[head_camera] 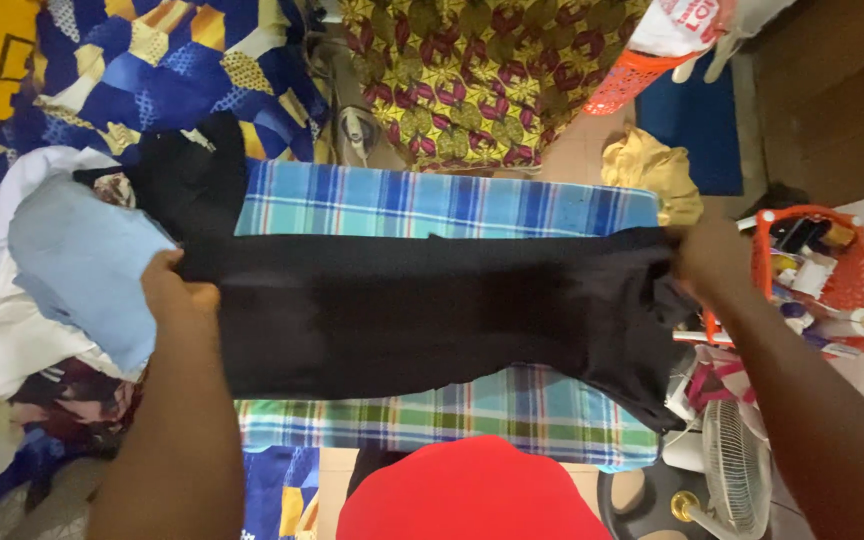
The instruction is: The person folds two pairs of dark trousers on a small table and places them into a large bag.
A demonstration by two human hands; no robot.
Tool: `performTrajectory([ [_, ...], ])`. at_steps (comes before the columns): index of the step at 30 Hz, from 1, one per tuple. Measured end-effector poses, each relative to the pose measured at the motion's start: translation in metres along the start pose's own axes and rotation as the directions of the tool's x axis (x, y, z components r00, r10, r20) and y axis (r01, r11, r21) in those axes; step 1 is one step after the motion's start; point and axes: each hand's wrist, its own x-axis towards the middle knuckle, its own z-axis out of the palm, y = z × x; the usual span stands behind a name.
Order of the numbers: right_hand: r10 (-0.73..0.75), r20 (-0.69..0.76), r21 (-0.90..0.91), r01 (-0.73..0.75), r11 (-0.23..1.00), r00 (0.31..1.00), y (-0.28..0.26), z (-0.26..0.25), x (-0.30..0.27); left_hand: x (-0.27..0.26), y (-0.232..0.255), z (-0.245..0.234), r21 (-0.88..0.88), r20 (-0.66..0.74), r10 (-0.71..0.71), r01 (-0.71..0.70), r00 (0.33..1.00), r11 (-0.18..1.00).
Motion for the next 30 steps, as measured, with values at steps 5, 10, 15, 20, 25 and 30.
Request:
performTrajectory([
  [5,-0.033,0.174,-0.093,0.049,0.994,0.984,0.007,0.057,-0.017,-0.066,0.006,-0.007,0.194,-0.216,-0.183,0.226,0.959,0.955],
  [10,-0.010,0.238,-0.030,0.017,0.999,0.971,-0.002,0.060,-0.033,-0.068,0.031,-0.008,-0.255,0.173,-0.122,0.164,0.977,0.953],
  [15,0.083,0.260,-0.102,-0.058,0.993,0.962,-0.019,0.049,-0.054,-0.058,0.045,-0.025,0.404,0.029,-0.092,0.073,0.995,0.912],
  [20,-0.133,0.214,0.095,0.115,0.989,0.968,-0.009,0.084,-0.054,-0.071,0.024,-0.029,0.998,-0.060,0.224,0.053,0.973,0.038],
  [25,0.115,0.064,0.441,-0.131,0.888,0.991,0.018,0.106,-0.073,-0.113,-0.017,0.014,0.727,0.680,0.338,-0.541,0.650,-0.423],
  [30,0.420,0.208,0.862,-0.369,0.348,0.883,0.032,0.107,-0.098,-0.183,-0.065,0.073,0.658,0.750,0.198,-0.677,0.632,-0.330],
])
